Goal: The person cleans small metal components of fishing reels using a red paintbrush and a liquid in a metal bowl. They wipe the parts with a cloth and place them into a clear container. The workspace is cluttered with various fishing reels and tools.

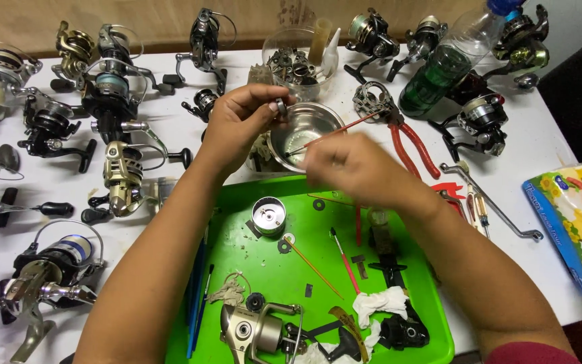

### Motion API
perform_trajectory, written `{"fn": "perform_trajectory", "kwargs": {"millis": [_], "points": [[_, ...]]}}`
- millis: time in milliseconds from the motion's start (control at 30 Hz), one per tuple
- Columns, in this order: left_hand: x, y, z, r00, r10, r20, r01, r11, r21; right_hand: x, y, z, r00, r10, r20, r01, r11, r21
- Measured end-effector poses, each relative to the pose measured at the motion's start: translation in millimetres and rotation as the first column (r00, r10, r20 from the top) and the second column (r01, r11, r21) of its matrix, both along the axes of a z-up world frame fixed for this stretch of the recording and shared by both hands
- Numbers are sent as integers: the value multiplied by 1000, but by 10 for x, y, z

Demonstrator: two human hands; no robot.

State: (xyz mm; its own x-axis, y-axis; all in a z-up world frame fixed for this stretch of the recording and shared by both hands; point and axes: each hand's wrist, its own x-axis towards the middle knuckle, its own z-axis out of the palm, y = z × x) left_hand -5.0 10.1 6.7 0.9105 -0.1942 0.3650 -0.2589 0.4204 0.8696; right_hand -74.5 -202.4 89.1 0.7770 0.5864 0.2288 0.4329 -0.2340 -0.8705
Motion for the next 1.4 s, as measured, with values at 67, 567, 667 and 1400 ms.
{"fn": "perform_trajectory", "kwargs": {"millis": [67, 567, 667, 1400], "points": [[-9, -3, -8, 1000, -30, -3, 30, 1000, 2, -116, 14, 89, 987, 145, 64, -133, 977, -164], [-72, -42, -114, 949, -307, -75, 298, 948, -108, 266, 14, -185, 741, -168, 650, 275, 959, -65], [-94, -86, -15, 961, -254, -112, 249, 967, -52, 307, 37, -175, 730, -188, 657, 267, 963, -22], [-64, -82, 53, 994, 45, -97, -30, 988, 150, 421, 101, -236, 601, -148, 786, 304, 951, -53]]}}
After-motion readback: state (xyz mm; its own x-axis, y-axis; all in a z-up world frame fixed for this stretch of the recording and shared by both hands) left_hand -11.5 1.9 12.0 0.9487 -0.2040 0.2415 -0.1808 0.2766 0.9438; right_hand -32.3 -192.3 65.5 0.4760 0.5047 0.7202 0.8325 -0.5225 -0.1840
